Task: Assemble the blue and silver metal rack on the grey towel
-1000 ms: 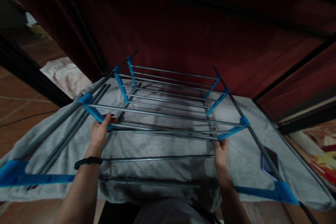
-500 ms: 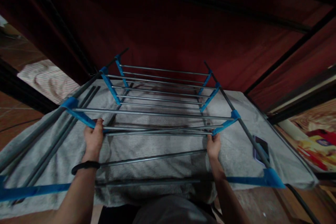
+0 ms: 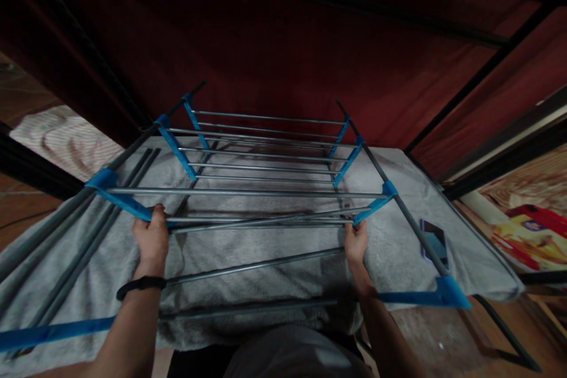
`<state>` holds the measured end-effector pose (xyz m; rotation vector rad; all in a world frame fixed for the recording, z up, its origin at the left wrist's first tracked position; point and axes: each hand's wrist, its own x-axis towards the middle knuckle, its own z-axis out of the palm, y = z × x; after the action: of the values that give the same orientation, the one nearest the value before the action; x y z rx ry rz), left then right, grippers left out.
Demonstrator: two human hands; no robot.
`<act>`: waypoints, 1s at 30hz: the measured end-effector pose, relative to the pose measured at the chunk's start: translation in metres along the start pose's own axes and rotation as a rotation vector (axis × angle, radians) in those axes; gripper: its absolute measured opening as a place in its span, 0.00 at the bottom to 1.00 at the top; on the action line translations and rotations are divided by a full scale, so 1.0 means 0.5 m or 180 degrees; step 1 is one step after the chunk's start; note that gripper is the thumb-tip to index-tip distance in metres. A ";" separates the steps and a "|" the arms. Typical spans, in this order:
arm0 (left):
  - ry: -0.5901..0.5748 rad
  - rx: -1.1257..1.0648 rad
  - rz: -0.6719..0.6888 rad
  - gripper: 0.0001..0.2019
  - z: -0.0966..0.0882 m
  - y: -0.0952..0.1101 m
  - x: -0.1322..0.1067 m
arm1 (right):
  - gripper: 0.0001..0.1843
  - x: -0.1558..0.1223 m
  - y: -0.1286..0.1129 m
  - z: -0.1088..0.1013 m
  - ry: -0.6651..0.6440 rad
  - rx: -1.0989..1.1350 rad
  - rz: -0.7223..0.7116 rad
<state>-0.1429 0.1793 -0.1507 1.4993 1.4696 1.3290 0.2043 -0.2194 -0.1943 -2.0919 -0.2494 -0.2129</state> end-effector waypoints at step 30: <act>-0.0105 -0.0174 -0.0015 0.14 -0.003 0.005 0.004 | 0.20 -0.003 -0.031 0.011 0.0169 0.0593 0.0401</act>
<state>-0.1439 0.1804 -0.1474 1.4753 1.4044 1.3248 0.1993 -0.2072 -0.1847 -1.9068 -0.1009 -0.1630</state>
